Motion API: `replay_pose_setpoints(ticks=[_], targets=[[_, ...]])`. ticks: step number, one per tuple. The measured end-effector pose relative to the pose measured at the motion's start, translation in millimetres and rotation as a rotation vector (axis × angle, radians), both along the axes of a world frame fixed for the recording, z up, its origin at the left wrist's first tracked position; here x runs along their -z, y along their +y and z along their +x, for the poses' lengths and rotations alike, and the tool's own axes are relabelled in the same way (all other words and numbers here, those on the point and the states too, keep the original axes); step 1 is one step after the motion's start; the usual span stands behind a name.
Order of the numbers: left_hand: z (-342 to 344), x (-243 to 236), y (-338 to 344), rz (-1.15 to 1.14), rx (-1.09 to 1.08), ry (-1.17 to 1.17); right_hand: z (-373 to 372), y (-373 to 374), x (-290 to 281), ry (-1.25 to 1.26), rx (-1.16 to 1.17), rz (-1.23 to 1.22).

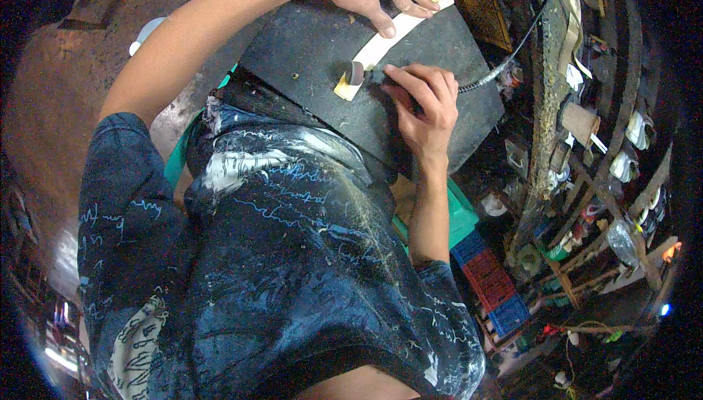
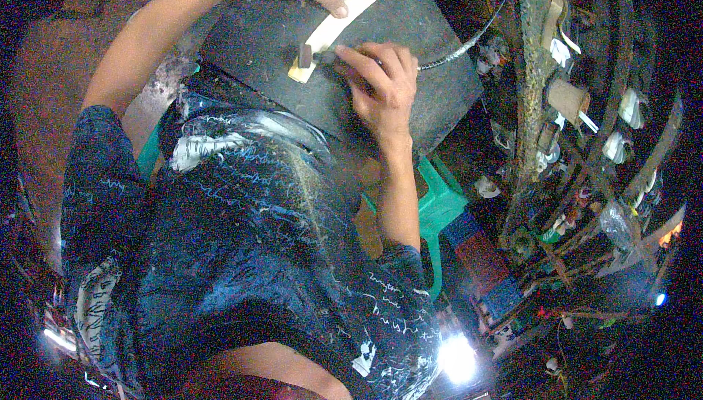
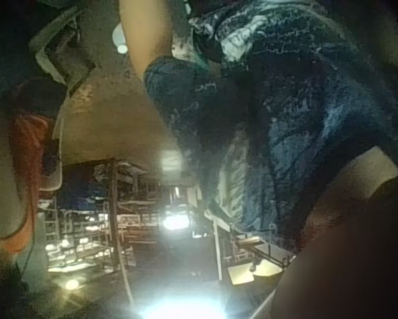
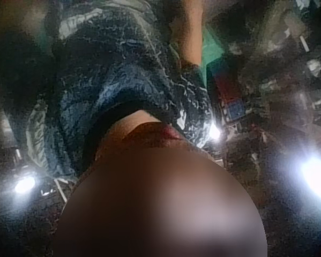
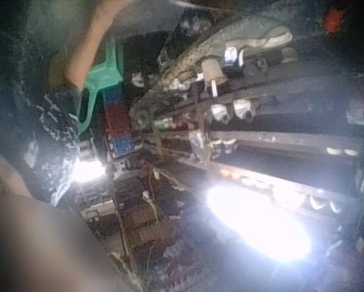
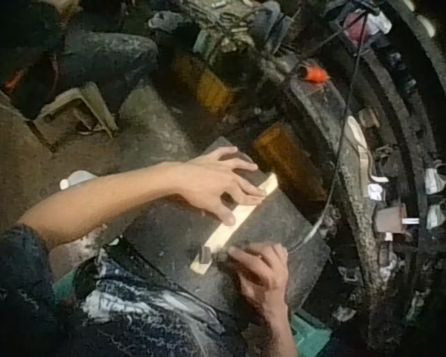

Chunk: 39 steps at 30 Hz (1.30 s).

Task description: The person uses a handheld rotary grinding tool to smooth the edges of a curved white shoe part. They hold the part with one hand and guide the tool along its edge, then briefly inspect the tool head before continuing.

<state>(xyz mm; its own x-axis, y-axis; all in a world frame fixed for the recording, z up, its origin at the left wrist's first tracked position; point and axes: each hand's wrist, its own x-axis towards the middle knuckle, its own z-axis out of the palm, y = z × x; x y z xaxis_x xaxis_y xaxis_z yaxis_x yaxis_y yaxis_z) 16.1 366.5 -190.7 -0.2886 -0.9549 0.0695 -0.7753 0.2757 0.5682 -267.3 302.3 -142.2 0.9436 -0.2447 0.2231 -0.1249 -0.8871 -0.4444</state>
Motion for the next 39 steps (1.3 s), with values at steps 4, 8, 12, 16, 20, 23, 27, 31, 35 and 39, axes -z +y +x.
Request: replay_pose_setpoints(ticks=[4, 8, 12, 16, 20, 23, 27, 31, 35, 39], targets=[[-0.5, -0.3, -0.2, -0.002, -0.008, 0.008, -1.8, 0.7, -2.0, 0.010, -0.033, 0.005], [-0.5, -0.2, -0.7, 0.018, -0.015, -0.026, -3.9, 1.6, -4.5, 0.022, -0.042, 0.004], [-0.8, 3.0, -1.6, 0.002, -0.010, -0.031, -6.1, 1.2, -4.6, 0.028, -0.032, 0.000], [-0.2, 2.8, 0.4, -0.034, -0.003, 0.008, -4.0, 0.8, -0.2, -0.014, 0.094, -0.004], [2.9, -0.7, 1.7, 0.013, 0.012, 0.026, -2.7, 0.2, -1.2, 0.005, 0.013, -0.006], [1.7, -0.9, 0.6, 0.001, 0.012, 0.025, -3.4, 1.5, -4.6, 0.032, -0.031, 0.003], [-0.9, 1.9, -0.7, -0.045, -0.006, -0.019, -3.7, 2.9, -5.8, 0.025, -0.045, 0.001], [0.8, 1.1, -0.8, 0.007, 0.002, 0.006, -5.2, 3.7, -6.2, 0.031, -0.061, 0.003], [0.7, -2.0, -0.3, 0.020, -0.002, -0.007, -7.1, 5.8, -6.7, 0.037, -0.050, 0.014], [0.8, -1.5, -0.3, 0.027, 0.001, -0.007, -9.1, 4.9, -7.7, 0.036, -0.049, 0.027]])
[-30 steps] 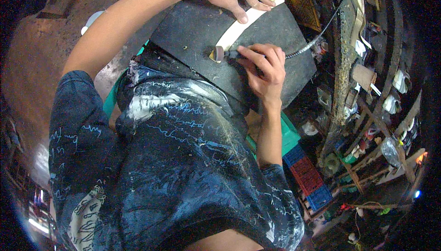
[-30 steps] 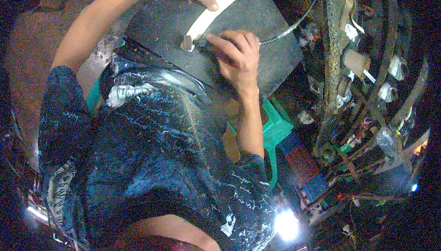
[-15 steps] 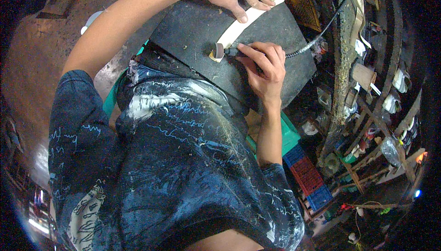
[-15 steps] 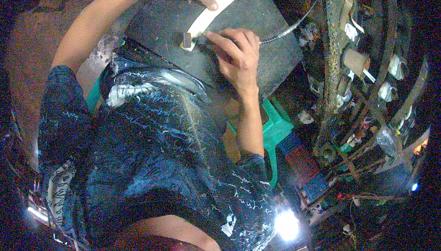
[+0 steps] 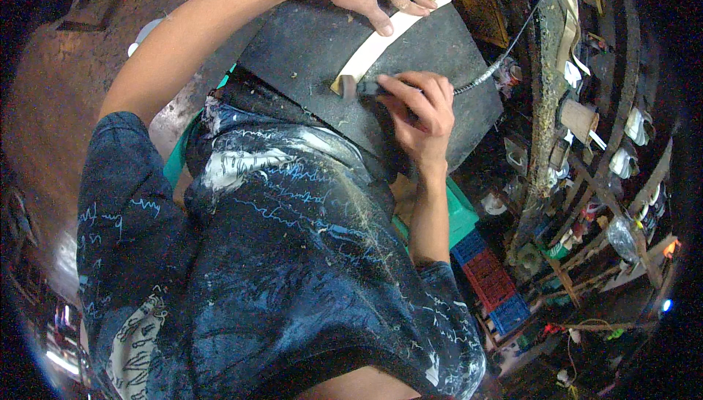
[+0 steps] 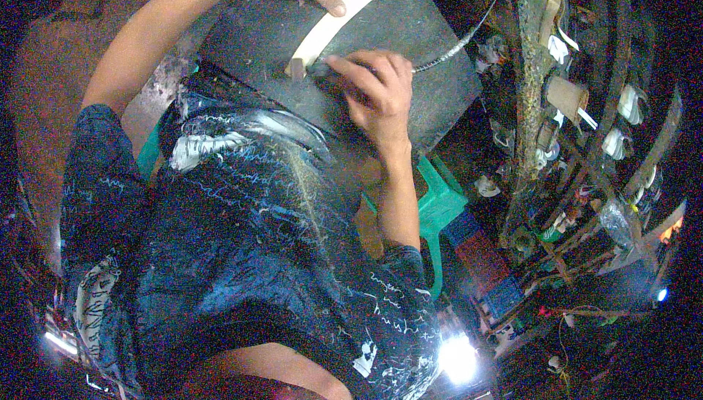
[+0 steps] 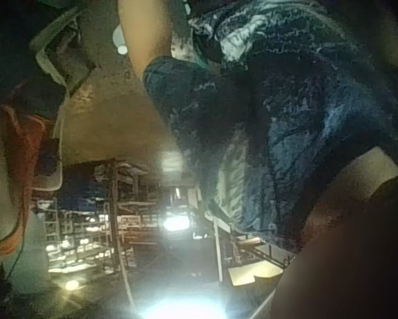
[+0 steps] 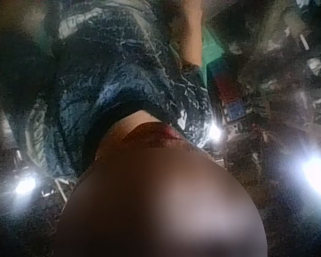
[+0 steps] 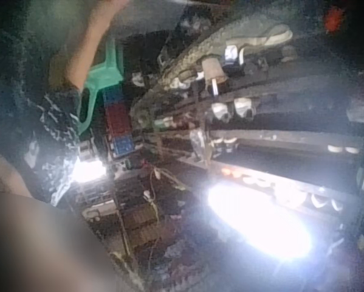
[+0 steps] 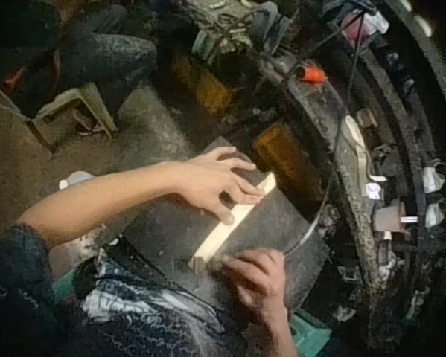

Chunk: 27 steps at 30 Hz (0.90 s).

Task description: The person uses a handheld rotary grinding tool to smooth the edges of a curved white shoe part. They hold the part with one hand and guide the tool along its edge, then briefly inspect the tool head before continuing.

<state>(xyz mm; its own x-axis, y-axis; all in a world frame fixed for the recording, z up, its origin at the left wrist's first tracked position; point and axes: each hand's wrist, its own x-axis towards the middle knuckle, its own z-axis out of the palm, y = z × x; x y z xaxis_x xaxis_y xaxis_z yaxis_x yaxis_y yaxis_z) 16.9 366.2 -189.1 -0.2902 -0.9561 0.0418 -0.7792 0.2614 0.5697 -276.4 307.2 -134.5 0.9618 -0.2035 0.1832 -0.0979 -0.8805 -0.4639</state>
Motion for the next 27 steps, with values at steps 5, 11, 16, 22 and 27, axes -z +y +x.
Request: replay_pose_setpoints(ticks=[5, 11, 16, 22, 27], targets=[[0, 5, 0, -0.050, -0.004, -0.008, 2, 0, 4, -0.051, 0.070, -0.013], [0, 5, 0, -0.059, -0.001, -0.001, 4, 5, 1, -0.017, 0.021, -0.029], [-1, 1, 0, -0.015, -0.002, -0.024, 2, 7, -3, 0.010, -0.030, -0.037], [2, 3, -3, 0.000, 0.019, -0.007, 2, 1, -2, -0.053, 0.095, -0.012], [15, 3, -27, 0.012, 0.124, 0.024, 3, -3, 1, -0.090, 0.176, -0.049]])
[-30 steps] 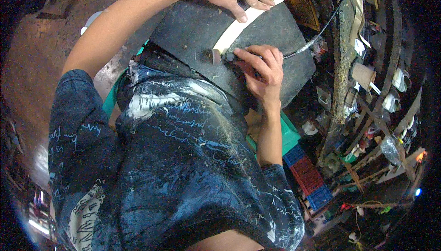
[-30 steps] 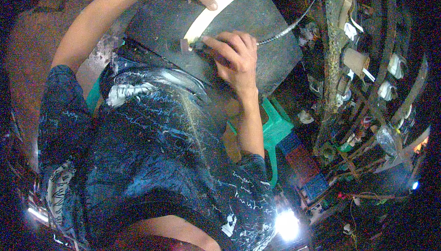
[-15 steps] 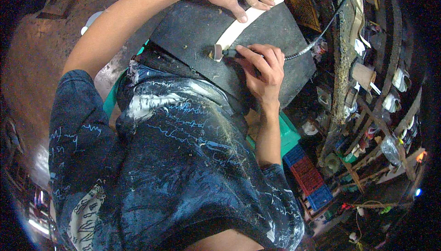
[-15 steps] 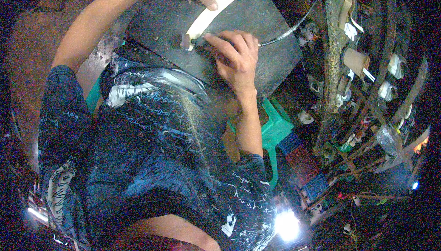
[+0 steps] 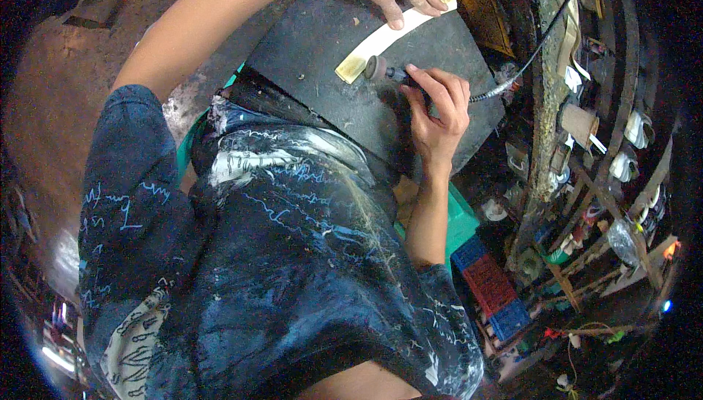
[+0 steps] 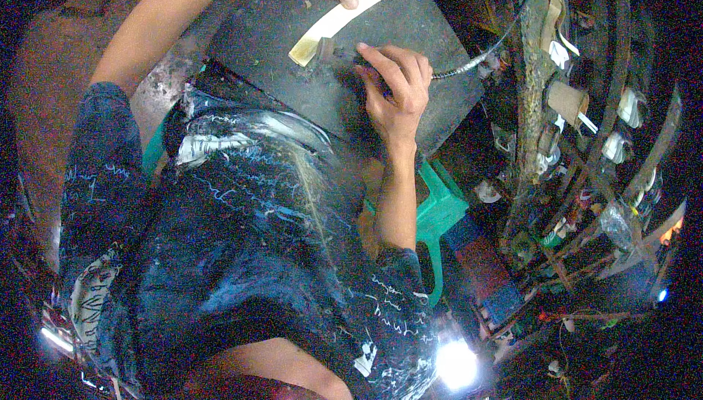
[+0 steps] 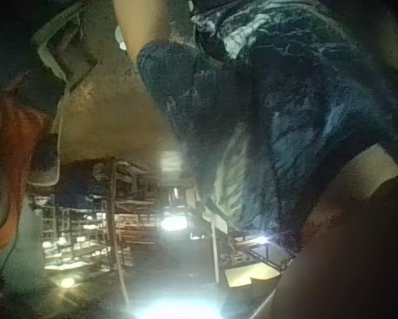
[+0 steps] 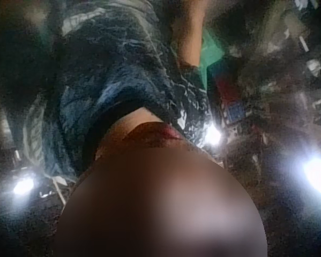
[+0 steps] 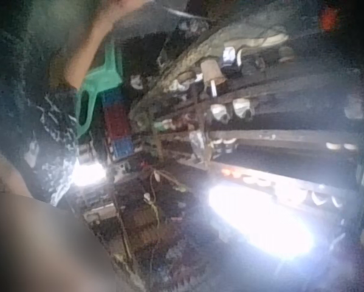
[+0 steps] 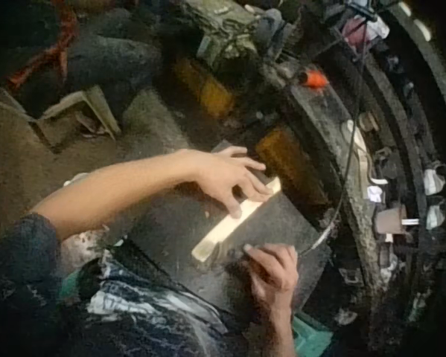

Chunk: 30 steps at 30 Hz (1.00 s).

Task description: The person uses a handheld rotary grinding tool to smooth the edges of a curved white shoe part. They hold the part with one hand and guide the tool along its edge, then briefly inspect the tool head before continuing.

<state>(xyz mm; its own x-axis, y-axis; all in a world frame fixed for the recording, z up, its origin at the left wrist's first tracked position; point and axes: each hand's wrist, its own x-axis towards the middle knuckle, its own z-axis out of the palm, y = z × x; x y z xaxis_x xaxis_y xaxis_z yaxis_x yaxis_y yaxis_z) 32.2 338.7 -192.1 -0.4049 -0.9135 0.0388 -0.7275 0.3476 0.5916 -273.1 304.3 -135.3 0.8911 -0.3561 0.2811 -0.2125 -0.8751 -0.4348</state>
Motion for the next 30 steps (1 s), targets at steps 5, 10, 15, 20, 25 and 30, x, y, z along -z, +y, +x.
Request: replay_pose_setpoints(ticks=[5, 10, 15, 20, 25, 30], targets=[[2, 4, -7, 0.017, 0.033, -0.008, 3, 0, 7, -0.017, 0.011, 0.022], [0, 6, 2, -0.050, 0.039, -0.048, 3, -3, 13, -0.035, 0.002, 0.069], [2, 1, 2, 0.067, 0.025, -0.036, -2, -5, 10, -0.060, 0.023, 0.066], [0, -6, 6, -0.050, 0.042, -0.140, -6, -2, 8, -0.064, -0.001, 0.074], [1, -13, 10, -0.025, 0.042, -0.058, -2, 0, 13, -0.045, 0.012, 0.072], [0, -15, 7, -0.013, 0.033, -0.074, 4, -2, 16, -0.021, 0.006, 0.050]])
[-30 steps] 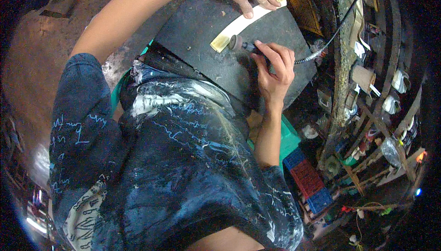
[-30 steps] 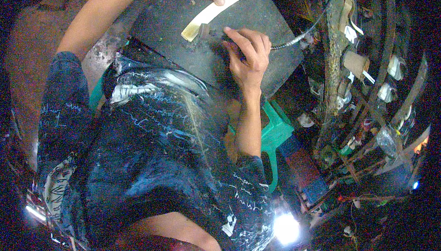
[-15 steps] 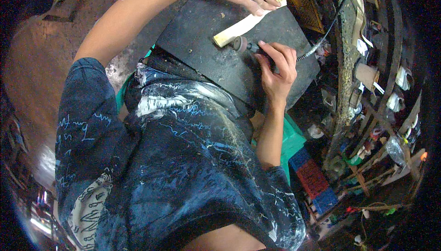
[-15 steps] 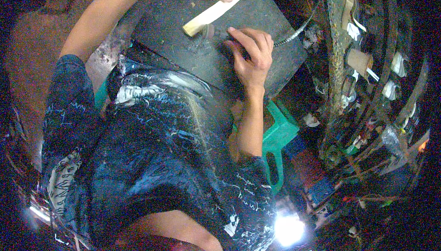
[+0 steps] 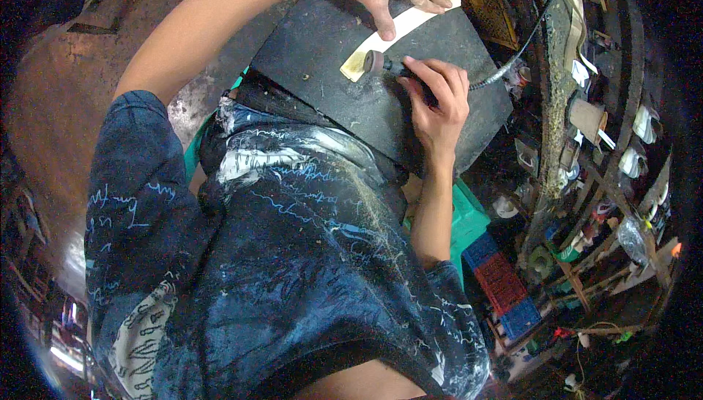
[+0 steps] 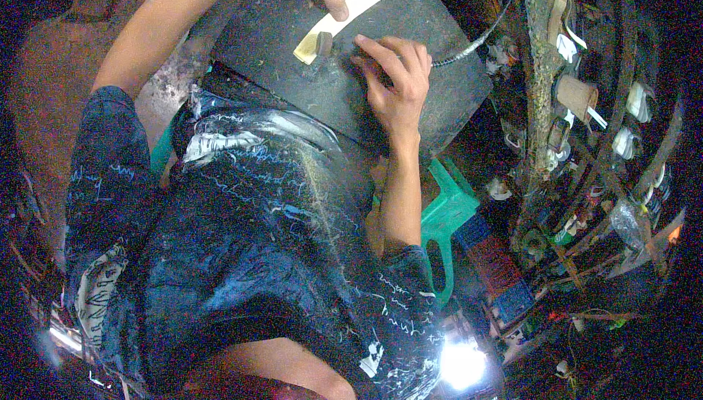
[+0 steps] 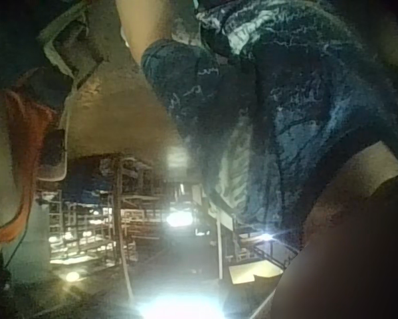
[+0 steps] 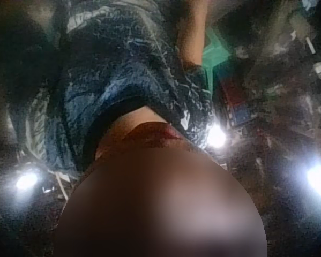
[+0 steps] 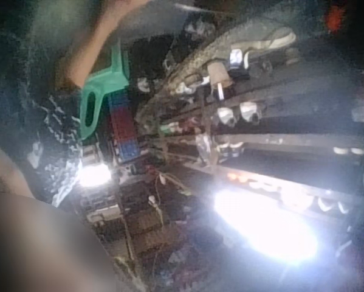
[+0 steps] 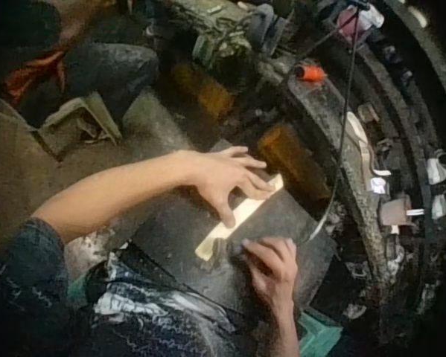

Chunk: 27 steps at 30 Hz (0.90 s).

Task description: The person uses a handheld rotary grinding tool to smooth the edges of a curved white shoe part. They hold the part with one hand and guide the tool along its edge, then briefly inspect the tool head before continuing.

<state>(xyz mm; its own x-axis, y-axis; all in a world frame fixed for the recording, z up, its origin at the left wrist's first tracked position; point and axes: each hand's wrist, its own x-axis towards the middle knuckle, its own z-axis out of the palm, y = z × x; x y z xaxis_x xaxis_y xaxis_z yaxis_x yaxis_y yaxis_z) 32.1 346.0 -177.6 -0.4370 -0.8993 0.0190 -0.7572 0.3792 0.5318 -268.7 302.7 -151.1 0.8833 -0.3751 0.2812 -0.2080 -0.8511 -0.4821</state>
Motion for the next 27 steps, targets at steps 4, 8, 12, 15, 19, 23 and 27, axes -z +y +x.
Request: replay_pose_setpoints(ticks=[4, 8, 12, 15, 19, 23, 27], targets=[[-1.2, 2.6, -2.6, 0.006, -0.004, -0.013, 3.5, -0.8, -0.6, 0.025, -0.027, -0.020], [-0.6, 4.5, -2.8, -0.004, -0.004, 0.014, 3.4, 1.1, -3.0, 0.032, -0.079, -0.017], [-0.1, 4.8, -3.8, -0.001, -0.005, 0.010, 3.5, 4.0, -5.5, 0.046, -0.092, -0.013], [-1.1, 5.3, -5.9, -0.001, -0.003, -0.005, 4.9, 5.7, -6.6, 0.048, -0.069, -0.036], [-2.0, 6.7, -5.6, 0.015, -0.011, -0.023, 5.6, 8.1, -7.5, 0.033, -0.077, -0.053], [-2.4, 7.7, -5.5, 0.004, -0.007, -0.005, 3.7, 6.3, -7.4, 0.061, -0.111, -0.035], [-1.7, 6.9, -5.2, 0.012, -0.001, -0.009, 5.8, 3.9, -3.2, 0.041, -0.036, -0.023]])
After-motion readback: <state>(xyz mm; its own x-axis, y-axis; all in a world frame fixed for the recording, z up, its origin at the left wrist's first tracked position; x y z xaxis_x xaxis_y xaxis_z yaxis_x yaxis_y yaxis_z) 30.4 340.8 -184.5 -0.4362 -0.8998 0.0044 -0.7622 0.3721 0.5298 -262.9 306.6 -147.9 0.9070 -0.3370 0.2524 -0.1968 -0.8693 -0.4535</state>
